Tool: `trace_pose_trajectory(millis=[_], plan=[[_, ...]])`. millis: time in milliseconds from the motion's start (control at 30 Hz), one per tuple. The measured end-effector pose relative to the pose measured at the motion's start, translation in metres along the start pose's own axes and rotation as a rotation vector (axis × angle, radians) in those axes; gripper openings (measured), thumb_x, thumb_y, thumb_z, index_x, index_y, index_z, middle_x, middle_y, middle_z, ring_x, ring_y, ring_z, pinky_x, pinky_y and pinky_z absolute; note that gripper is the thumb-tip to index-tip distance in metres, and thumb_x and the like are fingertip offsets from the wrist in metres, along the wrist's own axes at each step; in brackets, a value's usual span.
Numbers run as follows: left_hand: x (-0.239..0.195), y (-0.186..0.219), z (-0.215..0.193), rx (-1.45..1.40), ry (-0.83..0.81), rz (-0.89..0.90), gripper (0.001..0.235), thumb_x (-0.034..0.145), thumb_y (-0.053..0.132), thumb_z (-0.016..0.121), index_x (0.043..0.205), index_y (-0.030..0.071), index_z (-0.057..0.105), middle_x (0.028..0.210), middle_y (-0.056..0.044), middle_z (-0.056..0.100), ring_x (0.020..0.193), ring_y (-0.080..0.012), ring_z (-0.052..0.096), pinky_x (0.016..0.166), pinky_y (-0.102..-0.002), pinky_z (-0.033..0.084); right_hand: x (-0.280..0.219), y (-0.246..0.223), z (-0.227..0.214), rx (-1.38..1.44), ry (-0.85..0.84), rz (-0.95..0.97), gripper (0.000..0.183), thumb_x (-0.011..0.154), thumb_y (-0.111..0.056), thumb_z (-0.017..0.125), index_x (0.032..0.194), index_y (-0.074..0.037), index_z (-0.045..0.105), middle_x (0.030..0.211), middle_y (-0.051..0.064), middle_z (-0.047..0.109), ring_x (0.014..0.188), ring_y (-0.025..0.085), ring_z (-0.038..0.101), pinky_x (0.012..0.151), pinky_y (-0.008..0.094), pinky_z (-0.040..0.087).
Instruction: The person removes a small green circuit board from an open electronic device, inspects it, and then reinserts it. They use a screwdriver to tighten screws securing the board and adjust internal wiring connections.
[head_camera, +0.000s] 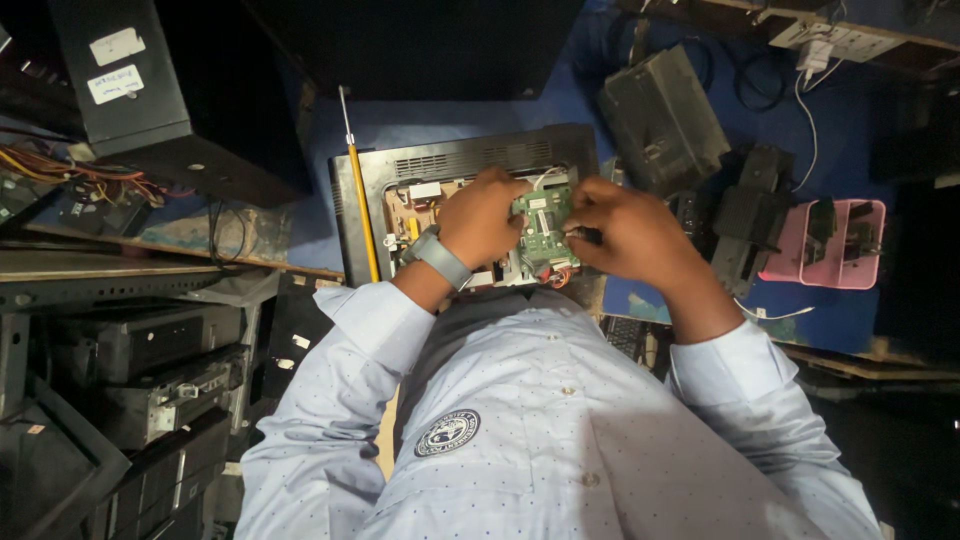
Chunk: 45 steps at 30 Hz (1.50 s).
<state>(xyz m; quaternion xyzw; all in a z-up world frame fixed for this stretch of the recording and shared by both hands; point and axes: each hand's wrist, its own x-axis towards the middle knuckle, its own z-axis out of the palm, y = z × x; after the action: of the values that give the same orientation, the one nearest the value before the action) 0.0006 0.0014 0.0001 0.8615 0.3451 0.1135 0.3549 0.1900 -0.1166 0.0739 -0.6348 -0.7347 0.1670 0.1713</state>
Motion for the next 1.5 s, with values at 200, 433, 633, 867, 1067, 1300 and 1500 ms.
trace_pose_trajectory(millis=[200,433,633,867,1067,1300,1500], plan=[[0.000,0.001,0.000,-0.007,0.030,0.020,0.034,0.078,0.018,0.077,0.112,0.019,0.076,0.112,-0.008,0.066,0.102,-0.0312,0.067,0.081,-0.043,0.054,-0.001,0.001,0.001,0.022,0.004,-0.012,0.020,0.075,-0.018,0.080,0.094,-0.011,0.079,0.095,0.005,0.065,0.079,0.025,0.068,0.067,0.038,0.053],[-0.001,0.004,-0.003,0.011,-0.011,-0.007,0.035,0.080,0.019,0.078,0.115,0.021,0.076,0.111,-0.009,0.066,0.102,-0.0317,0.067,0.081,-0.044,0.054,-0.002,-0.002,0.000,0.001,-0.007,0.045,0.021,0.075,-0.019,0.081,0.095,-0.012,0.080,0.093,0.003,0.065,0.076,0.023,0.068,0.064,0.038,0.053],[-0.001,0.000,-0.012,-0.124,0.012,0.036,0.037,0.076,0.015,0.080,0.113,0.015,0.073,0.107,-0.011,0.071,0.100,-0.0335,0.069,0.082,-0.043,0.055,-0.002,-0.006,-0.001,-0.010,0.016,0.027,0.021,0.074,-0.018,0.081,0.095,-0.012,0.080,0.095,0.003,0.066,0.078,0.025,0.069,0.067,0.039,0.054],[-0.003,-0.003,-0.012,-0.205,0.104,0.094,0.038,0.071,0.009,0.081,0.107,0.008,0.069,0.105,-0.013,0.075,0.091,-0.0331,0.074,0.079,-0.041,0.057,-0.005,-0.009,-0.001,-0.035,0.027,0.049,0.020,0.075,-0.019,0.081,0.093,-0.012,0.079,0.096,0.004,0.066,0.082,0.026,0.070,0.069,0.040,0.054],[-0.003,0.000,-0.013,-0.229,0.049,-0.029,0.041,0.072,0.010,0.079,0.111,0.009,0.066,0.106,-0.011,0.074,0.081,-0.0294,0.075,0.075,-0.040,0.058,-0.006,-0.015,-0.001,-0.086,0.034,0.058,0.018,0.075,-0.020,0.081,0.092,-0.013,0.080,0.095,0.003,0.066,0.080,0.026,0.069,0.068,0.040,0.054],[-0.006,0.002,-0.012,-0.223,0.075,0.006,0.046,0.072,0.010,0.079,0.116,0.008,0.065,0.103,-0.012,0.075,0.078,-0.0286,0.075,0.073,-0.040,0.058,-0.007,-0.021,0.000,-0.123,0.078,0.031,0.013,0.075,-0.018,0.081,0.087,-0.012,0.079,0.092,0.003,0.066,0.076,0.025,0.069,0.066,0.039,0.054],[-0.008,0.000,-0.012,-0.224,0.104,0.059,0.049,0.074,0.011,0.079,0.120,0.008,0.065,0.103,-0.013,0.075,0.078,-0.0291,0.076,0.074,-0.041,0.059,-0.008,-0.022,0.003,-0.111,0.092,0.055,0.014,0.074,-0.017,0.082,0.086,-0.012,0.079,0.089,0.002,0.065,0.075,0.024,0.069,0.065,0.039,0.054]])
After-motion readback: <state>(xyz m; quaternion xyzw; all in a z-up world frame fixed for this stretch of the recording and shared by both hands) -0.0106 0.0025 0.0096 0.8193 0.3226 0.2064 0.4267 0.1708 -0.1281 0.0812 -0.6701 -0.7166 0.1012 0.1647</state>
